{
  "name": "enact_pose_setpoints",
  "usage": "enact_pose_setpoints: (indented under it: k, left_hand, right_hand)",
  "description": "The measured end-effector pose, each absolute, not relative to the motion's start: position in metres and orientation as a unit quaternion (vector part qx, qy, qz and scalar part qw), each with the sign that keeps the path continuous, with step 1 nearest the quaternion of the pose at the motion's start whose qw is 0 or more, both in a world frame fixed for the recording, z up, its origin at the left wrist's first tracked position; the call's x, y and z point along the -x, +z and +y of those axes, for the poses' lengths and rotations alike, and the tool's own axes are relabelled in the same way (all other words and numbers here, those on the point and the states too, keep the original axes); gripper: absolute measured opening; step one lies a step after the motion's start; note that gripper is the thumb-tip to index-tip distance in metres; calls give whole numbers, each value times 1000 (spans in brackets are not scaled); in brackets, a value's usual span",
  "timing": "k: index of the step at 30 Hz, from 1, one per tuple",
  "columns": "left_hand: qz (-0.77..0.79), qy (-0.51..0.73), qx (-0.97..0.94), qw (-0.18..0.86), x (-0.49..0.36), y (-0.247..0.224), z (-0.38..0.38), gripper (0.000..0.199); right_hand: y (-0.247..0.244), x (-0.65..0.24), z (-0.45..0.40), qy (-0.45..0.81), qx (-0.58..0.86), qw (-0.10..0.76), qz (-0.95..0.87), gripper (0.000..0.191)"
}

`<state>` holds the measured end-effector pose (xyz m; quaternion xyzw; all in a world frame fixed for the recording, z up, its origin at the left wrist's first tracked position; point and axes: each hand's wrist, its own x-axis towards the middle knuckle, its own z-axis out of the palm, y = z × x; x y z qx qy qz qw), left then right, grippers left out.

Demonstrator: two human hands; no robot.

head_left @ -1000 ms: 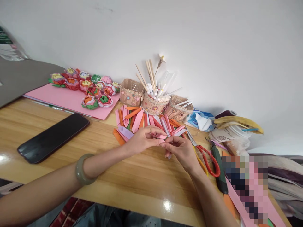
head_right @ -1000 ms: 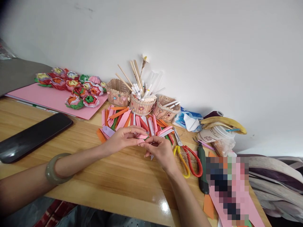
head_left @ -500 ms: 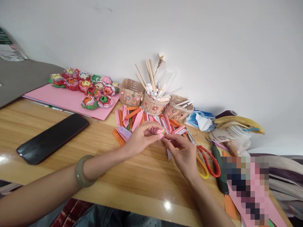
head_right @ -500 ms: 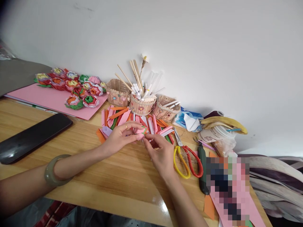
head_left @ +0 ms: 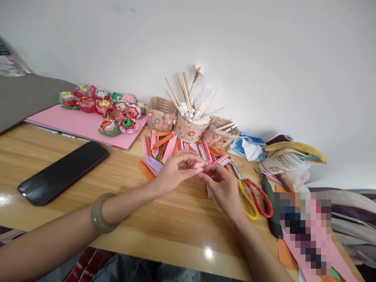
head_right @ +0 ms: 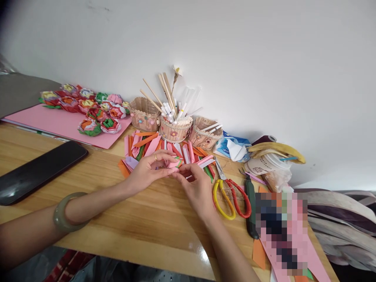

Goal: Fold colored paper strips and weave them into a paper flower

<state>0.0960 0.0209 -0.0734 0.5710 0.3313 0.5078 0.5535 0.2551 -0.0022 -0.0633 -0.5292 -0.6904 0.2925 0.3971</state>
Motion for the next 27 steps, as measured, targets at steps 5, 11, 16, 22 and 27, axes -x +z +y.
enact_pose_setpoints:
  k: [5,11,16,22,27]
  left_hand:
    - [349,507,-595,517,-96,-75,21,17]
    - [359,538,-612,455,-98,-76,16,16]
    - [353,562,-585,467,-96,-74,16,17]
    - [312,460,-365,746,-89,-63,21,29]
    - [260,379,-297,837,-87,-64,23,30]
  right_hand:
    - [-64,-254,-4,309,537,399,-676,20]
    - [-69,-252,-12,18,487,401,-776,9]
    - [-71,-253,-16,-12,448,395,-802,13]
    - [-58,-252,-11,241,541,494,-637,14]
    - [-53,-254,-6,314,519,477,-636,29]
